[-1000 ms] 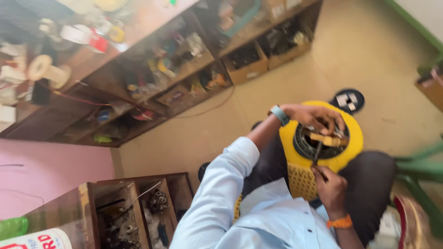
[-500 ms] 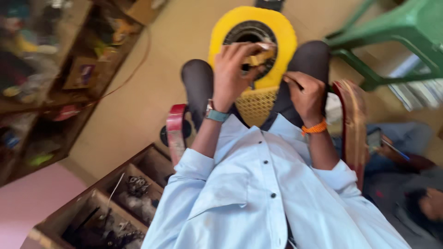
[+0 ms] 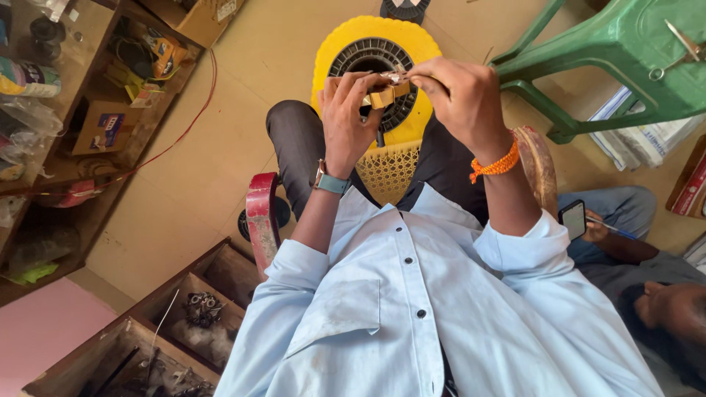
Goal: The person sits and works on a circular electrical component, inserting and adjusting small parts with both hands. They then use a green-handled screwdriver to tighten or adjust elements on the component. The task continues with repeated insertion and adjustment of small pieces.
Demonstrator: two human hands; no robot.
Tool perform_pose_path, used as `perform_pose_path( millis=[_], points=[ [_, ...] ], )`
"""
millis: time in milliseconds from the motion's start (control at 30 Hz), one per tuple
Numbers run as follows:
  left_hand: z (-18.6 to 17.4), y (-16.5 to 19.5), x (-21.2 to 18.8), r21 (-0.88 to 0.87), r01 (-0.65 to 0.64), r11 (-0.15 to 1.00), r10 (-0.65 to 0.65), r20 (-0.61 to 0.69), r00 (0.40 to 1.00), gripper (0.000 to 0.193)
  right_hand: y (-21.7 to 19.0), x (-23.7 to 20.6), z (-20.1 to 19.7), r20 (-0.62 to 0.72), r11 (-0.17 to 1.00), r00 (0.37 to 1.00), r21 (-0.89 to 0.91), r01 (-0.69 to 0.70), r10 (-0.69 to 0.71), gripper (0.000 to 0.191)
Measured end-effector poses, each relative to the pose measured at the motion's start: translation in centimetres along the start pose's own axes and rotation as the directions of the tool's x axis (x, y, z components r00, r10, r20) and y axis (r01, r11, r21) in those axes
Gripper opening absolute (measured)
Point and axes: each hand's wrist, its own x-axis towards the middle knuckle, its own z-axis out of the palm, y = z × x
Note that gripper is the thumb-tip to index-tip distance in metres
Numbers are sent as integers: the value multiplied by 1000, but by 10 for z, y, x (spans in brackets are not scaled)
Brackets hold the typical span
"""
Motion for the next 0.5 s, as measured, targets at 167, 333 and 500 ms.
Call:
perform_pose_path(
  millis=[167,333,500],
  points=[
    [1,1,2,-4,13,1000,-13,-23,1000,49,8,27,12,75,999,997,53,-10,6,7],
    [1,0,3,30,17,999,-17,1,1000,50,37,46,38,189,991,980,104,-83,62,12],
    [-3,2,5,22,-1,1000,0,37,999,50,63,50,62,256,965,947,125,-232,195,16]
  ],
)
